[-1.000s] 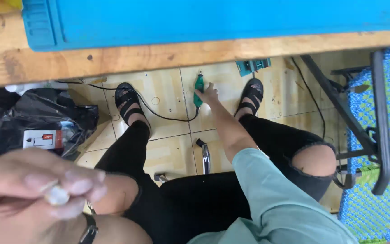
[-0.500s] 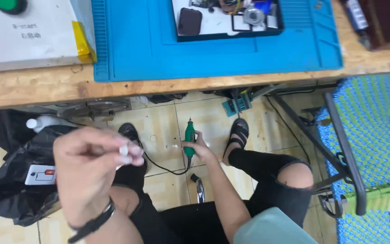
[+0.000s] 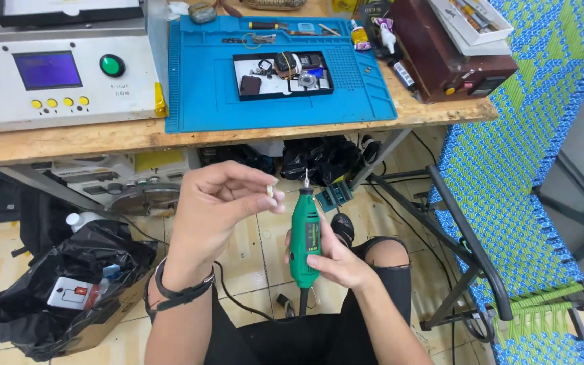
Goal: Polishing a small component using a handheld rotary tool and inspecting a model ship
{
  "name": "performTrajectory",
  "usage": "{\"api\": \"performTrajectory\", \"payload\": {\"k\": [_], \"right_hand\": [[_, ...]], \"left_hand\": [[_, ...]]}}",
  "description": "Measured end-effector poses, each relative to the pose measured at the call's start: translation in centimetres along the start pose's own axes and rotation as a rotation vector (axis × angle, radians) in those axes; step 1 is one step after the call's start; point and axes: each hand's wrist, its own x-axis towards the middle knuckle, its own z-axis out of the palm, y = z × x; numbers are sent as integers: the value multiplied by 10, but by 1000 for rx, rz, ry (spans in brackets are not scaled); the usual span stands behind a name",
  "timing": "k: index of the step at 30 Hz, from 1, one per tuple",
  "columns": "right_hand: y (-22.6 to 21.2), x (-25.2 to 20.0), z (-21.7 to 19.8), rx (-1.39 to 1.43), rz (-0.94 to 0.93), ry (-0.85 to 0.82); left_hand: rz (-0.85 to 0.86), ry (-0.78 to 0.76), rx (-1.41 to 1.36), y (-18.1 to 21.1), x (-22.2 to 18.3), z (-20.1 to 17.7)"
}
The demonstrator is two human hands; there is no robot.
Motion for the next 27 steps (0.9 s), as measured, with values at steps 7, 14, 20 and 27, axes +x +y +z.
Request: {"api": "performTrajectory", "payload": {"k": [7,14,20,27], "right_hand": [[-33,18,-13,13,-229,-104],[-75,52,-22,-234,-206,-133],[-92,78,-22,-110,-206,-200],[-84,66,-21,-43,-170,-290]], "left_hand": [[-5,207,-196,-42,11,-16],[-43,307,-317,-67,26,-36],[-53,272,-357,-76,30,-32],[-96,212,-485,-96,18,-28]]}}
